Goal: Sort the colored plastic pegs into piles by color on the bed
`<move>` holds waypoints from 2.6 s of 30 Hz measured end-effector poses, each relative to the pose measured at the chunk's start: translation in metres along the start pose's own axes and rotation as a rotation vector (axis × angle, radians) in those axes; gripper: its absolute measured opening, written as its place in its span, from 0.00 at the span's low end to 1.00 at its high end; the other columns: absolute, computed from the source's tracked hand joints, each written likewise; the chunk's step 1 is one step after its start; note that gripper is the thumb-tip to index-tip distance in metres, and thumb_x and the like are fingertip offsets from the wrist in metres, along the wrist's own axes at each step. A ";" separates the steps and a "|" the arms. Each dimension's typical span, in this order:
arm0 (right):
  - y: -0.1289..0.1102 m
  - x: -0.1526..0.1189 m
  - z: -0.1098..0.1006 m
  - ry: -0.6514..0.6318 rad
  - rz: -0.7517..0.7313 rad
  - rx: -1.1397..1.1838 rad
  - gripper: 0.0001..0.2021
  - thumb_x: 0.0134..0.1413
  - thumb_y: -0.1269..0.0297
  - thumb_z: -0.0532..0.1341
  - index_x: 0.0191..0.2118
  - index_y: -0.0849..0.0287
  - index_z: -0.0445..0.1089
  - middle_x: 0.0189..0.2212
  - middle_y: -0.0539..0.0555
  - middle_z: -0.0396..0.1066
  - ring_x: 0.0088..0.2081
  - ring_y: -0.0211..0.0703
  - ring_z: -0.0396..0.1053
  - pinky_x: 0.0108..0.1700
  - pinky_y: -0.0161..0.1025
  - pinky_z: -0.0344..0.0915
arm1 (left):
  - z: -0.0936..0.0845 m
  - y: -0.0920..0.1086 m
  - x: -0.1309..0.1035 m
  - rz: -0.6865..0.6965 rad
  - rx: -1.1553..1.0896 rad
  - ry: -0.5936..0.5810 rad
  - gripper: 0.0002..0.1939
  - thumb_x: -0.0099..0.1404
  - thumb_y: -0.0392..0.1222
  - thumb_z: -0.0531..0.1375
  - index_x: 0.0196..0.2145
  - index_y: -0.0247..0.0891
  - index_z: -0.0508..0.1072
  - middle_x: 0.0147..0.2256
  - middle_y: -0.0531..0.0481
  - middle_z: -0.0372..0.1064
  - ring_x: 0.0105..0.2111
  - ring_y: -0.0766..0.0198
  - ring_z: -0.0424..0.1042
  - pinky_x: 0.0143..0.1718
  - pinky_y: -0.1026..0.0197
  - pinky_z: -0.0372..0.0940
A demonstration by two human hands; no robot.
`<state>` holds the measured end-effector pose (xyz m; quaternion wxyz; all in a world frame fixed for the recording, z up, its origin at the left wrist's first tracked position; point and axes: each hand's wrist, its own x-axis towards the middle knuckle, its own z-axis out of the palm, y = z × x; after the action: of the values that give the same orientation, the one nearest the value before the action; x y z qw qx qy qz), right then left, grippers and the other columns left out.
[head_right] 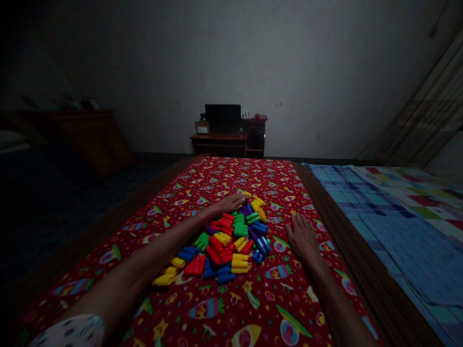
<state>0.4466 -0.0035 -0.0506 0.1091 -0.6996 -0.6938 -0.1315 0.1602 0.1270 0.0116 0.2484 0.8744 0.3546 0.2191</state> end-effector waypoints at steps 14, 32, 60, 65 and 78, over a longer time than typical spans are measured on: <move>-0.003 -0.001 -0.007 0.004 -0.021 0.015 0.28 0.63 0.58 0.41 0.60 0.72 0.60 0.60 0.68 0.59 0.62 0.56 0.54 0.61 0.52 0.50 | -0.033 0.013 -0.278 -0.208 0.332 0.086 0.46 0.58 0.69 0.52 0.67 0.50 0.40 0.67 0.44 0.42 0.64 0.45 0.49 0.59 0.44 0.55; 0.000 -0.001 -0.004 0.035 -0.040 0.035 0.26 0.64 0.58 0.42 0.59 0.69 0.61 0.59 0.66 0.61 0.62 0.54 0.54 0.61 0.51 0.51 | -0.003 0.026 -0.119 -0.013 0.173 0.145 0.50 0.52 0.65 0.62 0.66 0.46 0.47 0.67 0.42 0.38 0.65 0.41 0.41 0.61 0.43 0.51; -0.002 0.005 -0.006 0.100 0.012 0.478 0.27 0.65 0.55 0.40 0.61 0.63 0.59 0.58 0.64 0.61 0.61 0.52 0.57 0.60 0.52 0.56 | -0.007 0.054 -0.159 0.155 0.547 0.161 0.22 0.70 0.50 0.49 0.60 0.51 0.60 0.63 0.51 0.54 0.64 0.51 0.47 0.64 0.40 0.40; -0.056 0.018 -0.008 0.025 -0.053 0.722 0.32 0.64 0.48 0.39 0.63 0.64 0.57 0.63 0.64 0.54 0.65 0.53 0.49 0.63 0.55 0.50 | 0.005 0.019 -0.173 -0.316 0.406 0.282 0.35 0.67 0.62 0.45 0.66 0.43 0.46 0.67 0.39 0.41 0.66 0.42 0.39 0.60 0.34 0.44; -0.090 0.052 -0.051 0.092 -0.131 0.910 0.31 0.61 0.42 0.43 0.56 0.60 0.66 0.55 0.62 0.66 0.58 0.52 0.61 0.60 0.51 0.55 | -0.004 -0.007 -0.144 -0.325 0.061 0.571 0.30 0.70 0.54 0.38 0.64 0.36 0.52 0.64 0.40 0.49 0.65 0.54 0.47 0.64 0.46 0.45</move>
<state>0.3552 0.0296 0.0121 0.4274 -0.5286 -0.7182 0.1487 0.0603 0.0275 -0.0189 0.1442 0.7167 0.5513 0.4021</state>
